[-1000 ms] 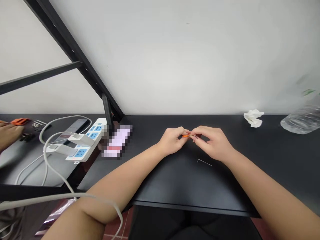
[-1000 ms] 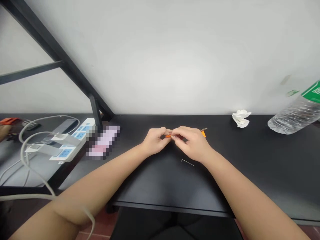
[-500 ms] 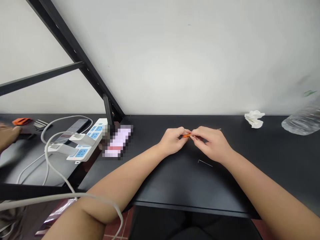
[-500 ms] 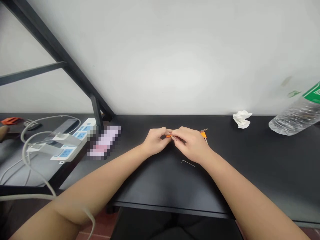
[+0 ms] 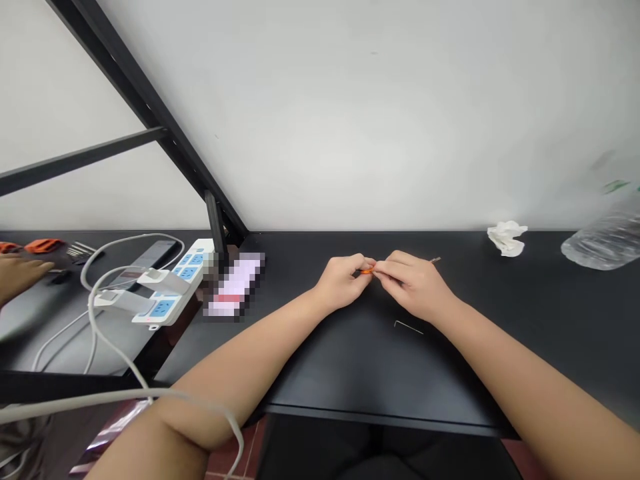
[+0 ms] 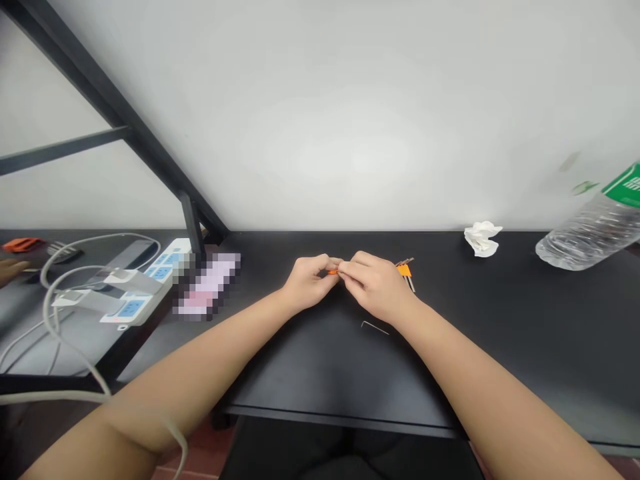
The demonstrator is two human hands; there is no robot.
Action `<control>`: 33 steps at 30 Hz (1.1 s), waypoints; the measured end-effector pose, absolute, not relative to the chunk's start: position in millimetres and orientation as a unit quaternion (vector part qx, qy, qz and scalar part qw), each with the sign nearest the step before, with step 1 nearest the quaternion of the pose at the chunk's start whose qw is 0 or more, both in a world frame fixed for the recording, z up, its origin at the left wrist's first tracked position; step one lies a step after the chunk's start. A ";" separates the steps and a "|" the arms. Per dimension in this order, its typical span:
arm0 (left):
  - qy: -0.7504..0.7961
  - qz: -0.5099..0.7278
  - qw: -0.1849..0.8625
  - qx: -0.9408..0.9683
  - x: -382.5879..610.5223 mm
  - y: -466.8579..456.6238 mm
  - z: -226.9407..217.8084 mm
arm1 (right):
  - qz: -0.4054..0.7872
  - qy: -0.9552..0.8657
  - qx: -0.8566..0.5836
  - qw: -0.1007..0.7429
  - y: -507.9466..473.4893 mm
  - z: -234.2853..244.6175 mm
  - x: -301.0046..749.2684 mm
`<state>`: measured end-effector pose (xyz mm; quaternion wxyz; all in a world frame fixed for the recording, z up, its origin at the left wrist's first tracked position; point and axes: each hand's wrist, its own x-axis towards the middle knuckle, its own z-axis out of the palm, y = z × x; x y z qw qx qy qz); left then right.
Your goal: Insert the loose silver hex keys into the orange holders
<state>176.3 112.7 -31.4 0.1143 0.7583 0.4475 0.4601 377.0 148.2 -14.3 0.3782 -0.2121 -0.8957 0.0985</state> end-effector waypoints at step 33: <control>0.517 0.462 0.149 0.705 163.7 125.0 -36.7 | 0.114 -0.963 -0.243 -0.006 115.5 -8.1 398.4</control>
